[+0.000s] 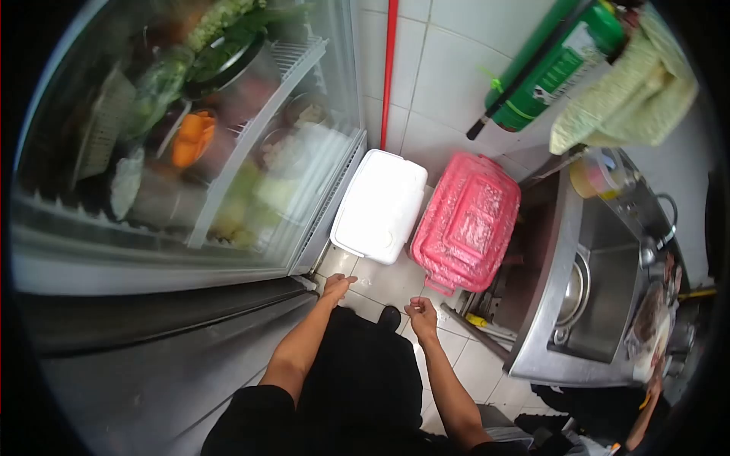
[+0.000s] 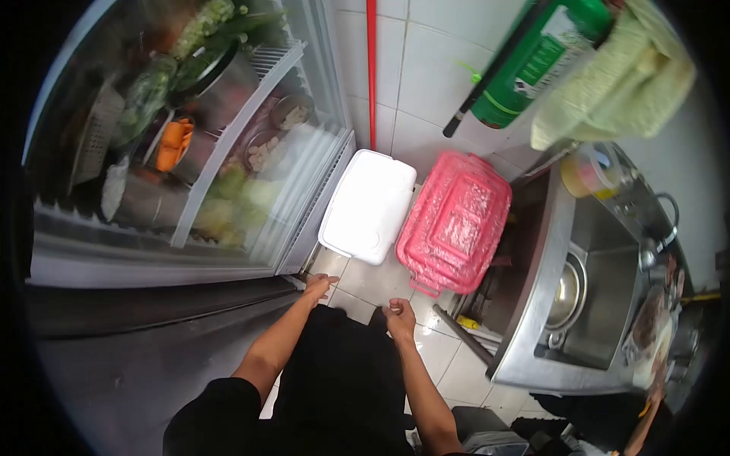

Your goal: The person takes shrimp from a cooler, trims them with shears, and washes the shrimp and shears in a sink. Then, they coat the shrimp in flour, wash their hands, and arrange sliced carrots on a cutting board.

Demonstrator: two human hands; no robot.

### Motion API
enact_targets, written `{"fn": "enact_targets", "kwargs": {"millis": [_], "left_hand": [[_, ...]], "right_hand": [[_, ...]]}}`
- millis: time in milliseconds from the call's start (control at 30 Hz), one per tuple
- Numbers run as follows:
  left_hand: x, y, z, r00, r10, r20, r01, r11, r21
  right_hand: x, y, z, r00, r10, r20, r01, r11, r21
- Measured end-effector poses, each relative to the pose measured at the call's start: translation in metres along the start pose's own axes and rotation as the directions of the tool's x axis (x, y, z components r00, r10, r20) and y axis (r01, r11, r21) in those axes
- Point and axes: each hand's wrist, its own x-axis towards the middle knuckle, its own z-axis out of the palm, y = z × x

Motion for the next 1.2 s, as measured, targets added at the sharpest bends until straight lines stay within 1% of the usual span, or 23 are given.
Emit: {"fn": "enact_targets", "kwargs": {"millis": [67, 100, 167, 200, 267, 300, 400, 500, 567, 600, 633, 767, 800, 867, 900, 933, 967, 1000, 1033, 1067, 1100, 1167, 1200], "left_hand": [[-0.002, -0.031, -0.024, 0.985, 0.041, -0.169, -0.035, 0.999, 0.035], [0.097, 0.04, 0.063, 0.995, 0.08, -0.06, -0.083, 0.996, -0.046], [0.141, 0.036, 0.032, 0.972, 0.153, -0.178, -0.14, 0.987, 0.084], [0.136, 0.047, 0.014, 0.976, 0.13, -0.176, -0.12, 0.99, 0.068], [0.166, 0.061, 0.015, 0.963, 0.163, -0.216, -0.138, 0.982, 0.126], [0.184, 0.063, 0.015, 0.944, 0.208, -0.258, -0.163, 0.969, 0.186], [0.232, 0.066, 0.013, 0.925, 0.234, -0.299, -0.171, 0.96, 0.221], [0.255, 0.074, 0.008, 0.949, 0.18, -0.258, -0.144, 0.978, 0.152], [0.275, 0.072, 0.002, 0.936, 0.194, -0.293, -0.144, 0.973, 0.182], [0.28, 0.074, -0.003, 0.962, 0.124, -0.243, -0.107, 0.991, 0.082], [0.282, 0.074, -0.005, 0.981, 0.058, -0.185, -0.062, 0.998, -0.017], [0.24, 0.091, 0.001, 0.914, 0.157, -0.375, -0.142, 0.988, 0.067], [0.227, 0.093, 0.006, 0.914, 0.156, -0.375, -0.141, 0.988, 0.067], [0.192, 0.089, 0.023, 0.861, 0.399, -0.315, -0.423, 0.906, -0.009], [0.151, 0.108, 0.035, 0.835, 0.485, -0.26, -0.475, 0.874, 0.105], [0.14, 0.1, 0.057, 0.832, 0.529, -0.168, -0.548, 0.831, -0.098], [0.129, 0.094, 0.078, 0.772, 0.626, -0.11, -0.635, 0.77, -0.065], [0.105, 0.101, 0.096, 0.751, 0.658, -0.06, -0.66, 0.743, -0.108], [0.09, 0.103, 0.112, 0.673, 0.738, -0.053, -0.74, 0.673, -0.022], [0.077, 0.106, 0.127, 0.689, 0.725, 0.003, -0.723, 0.688, -0.065], [0.067, 0.112, 0.134, 0.626, 0.779, -0.025, -0.769, 0.623, 0.141], [0.067, 0.108, 0.136, 0.612, 0.79, -0.048, -0.78, 0.612, 0.134], [0.067, 0.108, 0.137, 0.614, 0.788, -0.044, -0.779, 0.614, 0.131]], "right_hand": [[-0.032, 0.021, 0.006, 0.995, 0.084, 0.052, -0.087, 0.994, 0.061], [0.072, 0.009, -0.051, 0.999, 0.033, -0.031, -0.035, 0.997, -0.063], [0.075, 0.027, -0.021, 0.993, 0.114, 0.024, -0.113, 0.993, -0.046], [0.071, 0.036, -0.006, 0.992, 0.117, 0.041, -0.113, 0.99, -0.088], [0.078, 0.062, -0.001, 0.994, 0.098, 0.053, -0.088, 0.983, -0.162], [0.081, 0.068, 0.001, 0.978, 0.195, 0.08, -0.181, 0.972, -0.149], [0.086, 0.084, 0.009, 0.974, 0.204, 0.097, -0.192, 0.973, -0.126], [0.094, 0.09, 0.016, 0.952, 0.286, 0.111, -0.275, 0.955, -0.106], [0.099, 0.086, 0.02, 0.965, 0.234, 0.116, -0.227, 0.971, -0.075], [0.1, 0.08, 0.023, 0.963, 0.243, 0.115, -0.236, 0.969, -0.077], [0.102, 0.074, 0.026, 0.968, 0.218, 0.122, -0.209, 0.975, -0.079], [0.113, 0.041, 0.033, 0.988, 0.098, 0.123, -0.087, 0.992, -0.095], [0.117, 0.028, 0.037, 0.991, 0.085, 0.101, -0.083, 0.996, -0.019], [0.125, -0.003, 0.036, 0.996, 0.059, 0.069, -0.058, 0.998, -0.01], [0.132, -0.015, 0.035, 0.999, 0.026, 0.038, -0.026, 1.0, -0.001], [0.141, -0.022, 0.035, 0.994, -0.105, -0.007, 0.106, 0.992, 0.066], [0.149, -0.029, 0.034, 0.971, -0.23, -0.061, 0.236, 0.964, 0.127], [0.157, -0.036, 0.03, 0.955, -0.263, -0.133, 0.268, 0.963, 0.018], [0.165, -0.046, 0.025, 0.931, -0.305, -0.202, 0.291, 0.952, -0.094], [0.172, -0.059, 0.021, 0.903, -0.347, -0.253, 0.306, 0.933, -0.188], [0.182, -0.074, 0.017, 0.868, -0.398, -0.298, 0.318, 0.905, -0.282], [0.199, -0.092, 0.013, 0.756, -0.588, -0.288, 0.367, 0.744, -0.558], [0.209, -0.099, 0.011, 0.757, -0.586, -0.29, 0.362, 0.745, -0.56]]}}
